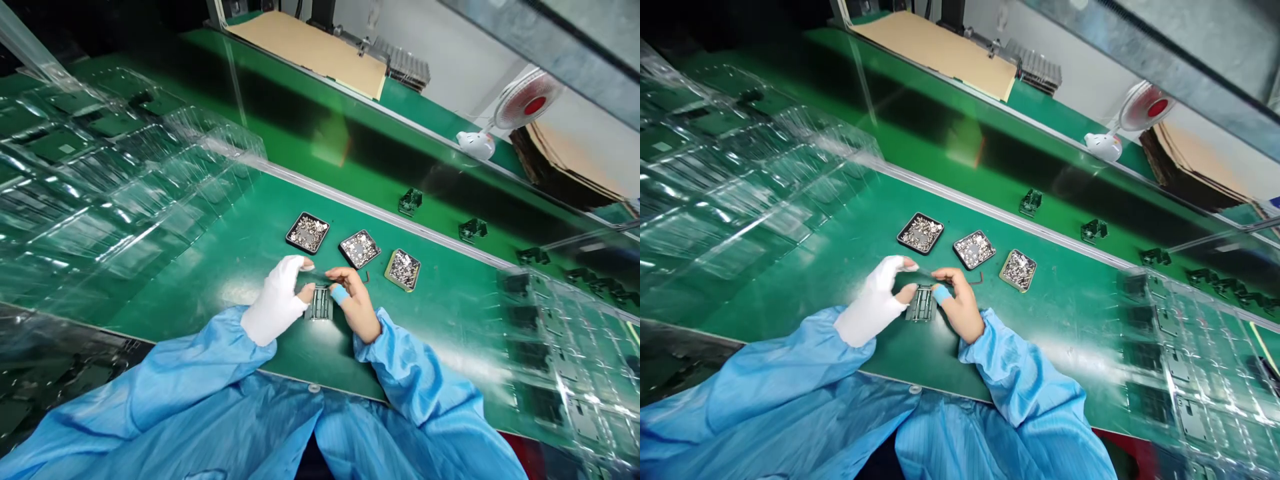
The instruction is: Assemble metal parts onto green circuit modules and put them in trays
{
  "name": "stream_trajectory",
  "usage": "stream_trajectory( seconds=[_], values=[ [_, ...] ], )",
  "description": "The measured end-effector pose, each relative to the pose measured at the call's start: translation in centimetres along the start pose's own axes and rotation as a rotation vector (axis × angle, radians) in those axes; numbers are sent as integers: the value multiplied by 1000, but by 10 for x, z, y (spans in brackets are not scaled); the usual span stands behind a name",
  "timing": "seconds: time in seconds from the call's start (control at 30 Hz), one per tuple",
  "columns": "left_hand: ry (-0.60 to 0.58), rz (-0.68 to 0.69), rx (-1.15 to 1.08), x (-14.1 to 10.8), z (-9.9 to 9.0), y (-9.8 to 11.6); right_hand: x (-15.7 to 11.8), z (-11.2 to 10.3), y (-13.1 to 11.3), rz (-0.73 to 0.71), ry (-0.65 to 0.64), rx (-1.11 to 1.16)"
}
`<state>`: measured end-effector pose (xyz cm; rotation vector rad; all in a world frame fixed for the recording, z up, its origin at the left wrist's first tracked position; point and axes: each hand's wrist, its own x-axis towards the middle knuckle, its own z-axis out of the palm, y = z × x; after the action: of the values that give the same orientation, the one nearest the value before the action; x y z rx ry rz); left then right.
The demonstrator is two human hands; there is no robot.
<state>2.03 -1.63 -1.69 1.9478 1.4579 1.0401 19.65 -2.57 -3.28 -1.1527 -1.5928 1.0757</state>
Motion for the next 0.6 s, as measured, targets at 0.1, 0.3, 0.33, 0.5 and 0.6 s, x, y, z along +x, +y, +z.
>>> stream_trajectory(
  seconds=[0.1,0.3,0.33,0.5,0.6],
  values=[
    [80,-36,-39,2,-24,-14,-13,-5,-1,-173,-133,-185],
    [88,-106,-26,11,-52,-51,23,-23,-15,-185,-227,-365],
    [77,-96,-31,12,-51,-54,46,-28,-16,-120,-147,-324],
    [12,33,39,13,-33,-53,193,-52,-8,270,152,-250],
    [-56,117,155,10,-26,-48,255,-52,1,343,173,-278]
  ],
)
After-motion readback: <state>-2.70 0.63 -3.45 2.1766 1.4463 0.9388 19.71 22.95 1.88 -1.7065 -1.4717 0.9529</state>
